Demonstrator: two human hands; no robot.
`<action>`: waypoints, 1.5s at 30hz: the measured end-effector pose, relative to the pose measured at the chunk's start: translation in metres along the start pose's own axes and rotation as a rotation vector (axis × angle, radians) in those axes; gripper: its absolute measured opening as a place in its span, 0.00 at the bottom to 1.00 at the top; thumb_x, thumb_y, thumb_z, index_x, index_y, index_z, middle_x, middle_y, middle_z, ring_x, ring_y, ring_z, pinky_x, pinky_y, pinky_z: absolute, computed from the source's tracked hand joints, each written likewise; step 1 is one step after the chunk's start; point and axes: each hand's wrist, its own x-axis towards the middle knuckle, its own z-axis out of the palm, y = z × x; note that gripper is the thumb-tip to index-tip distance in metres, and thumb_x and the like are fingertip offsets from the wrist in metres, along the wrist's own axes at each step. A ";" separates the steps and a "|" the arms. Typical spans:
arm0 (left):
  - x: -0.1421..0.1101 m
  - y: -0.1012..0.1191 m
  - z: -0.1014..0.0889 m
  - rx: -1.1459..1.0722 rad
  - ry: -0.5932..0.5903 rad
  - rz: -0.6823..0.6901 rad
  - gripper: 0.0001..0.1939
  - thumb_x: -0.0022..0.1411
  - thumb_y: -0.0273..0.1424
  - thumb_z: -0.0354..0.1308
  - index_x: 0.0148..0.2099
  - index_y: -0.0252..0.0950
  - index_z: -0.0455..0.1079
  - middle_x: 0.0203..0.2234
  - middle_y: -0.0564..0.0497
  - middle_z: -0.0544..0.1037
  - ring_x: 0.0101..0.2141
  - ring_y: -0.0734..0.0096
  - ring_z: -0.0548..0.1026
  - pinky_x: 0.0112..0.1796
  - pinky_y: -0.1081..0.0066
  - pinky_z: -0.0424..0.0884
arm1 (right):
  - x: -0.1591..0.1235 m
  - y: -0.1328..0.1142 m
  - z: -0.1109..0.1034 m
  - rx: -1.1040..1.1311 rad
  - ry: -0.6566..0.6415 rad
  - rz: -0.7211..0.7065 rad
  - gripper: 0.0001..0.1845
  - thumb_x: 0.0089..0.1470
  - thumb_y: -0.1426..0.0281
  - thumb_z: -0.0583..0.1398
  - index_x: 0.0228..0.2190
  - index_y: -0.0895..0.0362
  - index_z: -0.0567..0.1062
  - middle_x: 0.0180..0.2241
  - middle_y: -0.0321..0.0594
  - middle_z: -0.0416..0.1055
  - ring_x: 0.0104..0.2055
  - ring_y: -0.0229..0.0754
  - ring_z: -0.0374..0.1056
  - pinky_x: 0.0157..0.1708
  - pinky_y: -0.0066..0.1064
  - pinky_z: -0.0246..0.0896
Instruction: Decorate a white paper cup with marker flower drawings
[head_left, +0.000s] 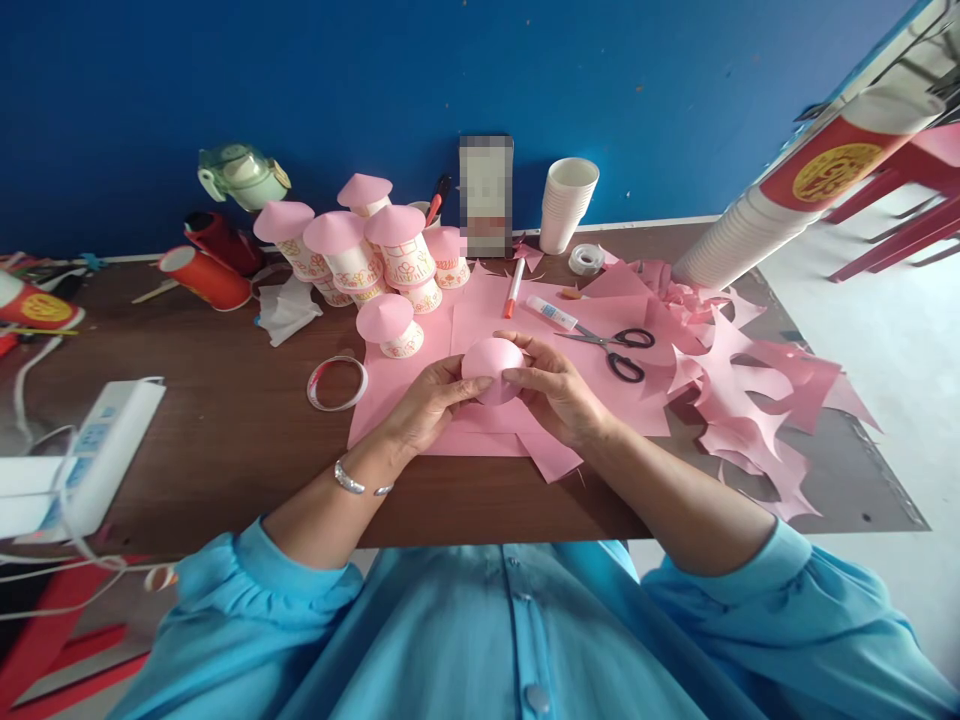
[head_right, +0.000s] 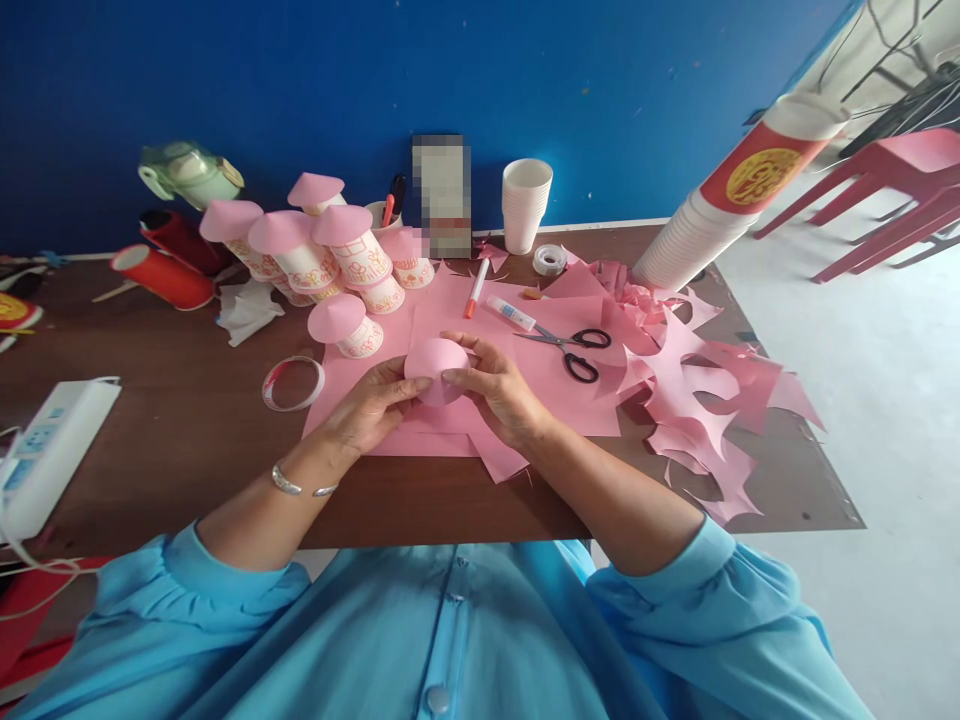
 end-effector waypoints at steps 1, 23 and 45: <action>0.000 0.000 0.000 0.005 -0.005 0.003 0.21 0.48 0.38 0.79 0.44 0.35 0.85 0.36 0.47 0.85 0.40 0.63 0.78 0.44 0.65 0.71 | 0.000 0.000 0.000 0.006 0.001 0.005 0.30 0.40 0.67 0.76 0.47 0.50 0.80 0.41 0.35 0.80 0.42 0.42 0.73 0.42 0.32 0.69; -0.003 0.003 0.002 -0.012 0.018 0.018 0.19 0.49 0.37 0.79 0.42 0.35 0.83 0.36 0.48 0.85 0.41 0.63 0.79 0.47 0.64 0.73 | 0.001 -0.007 -0.004 -0.008 0.041 -0.006 0.23 0.46 0.62 0.74 0.45 0.51 0.81 0.42 0.36 0.78 0.41 0.40 0.70 0.40 0.32 0.69; 0.013 -0.002 -0.015 0.028 0.225 0.163 0.24 0.54 0.41 0.73 0.50 0.36 0.76 0.39 0.49 0.84 0.36 0.67 0.79 0.40 0.67 0.73 | 0.007 -0.005 -0.014 -0.367 0.091 -0.128 0.26 0.46 0.59 0.73 0.45 0.53 0.75 0.26 0.29 0.75 0.30 0.40 0.73 0.39 0.39 0.73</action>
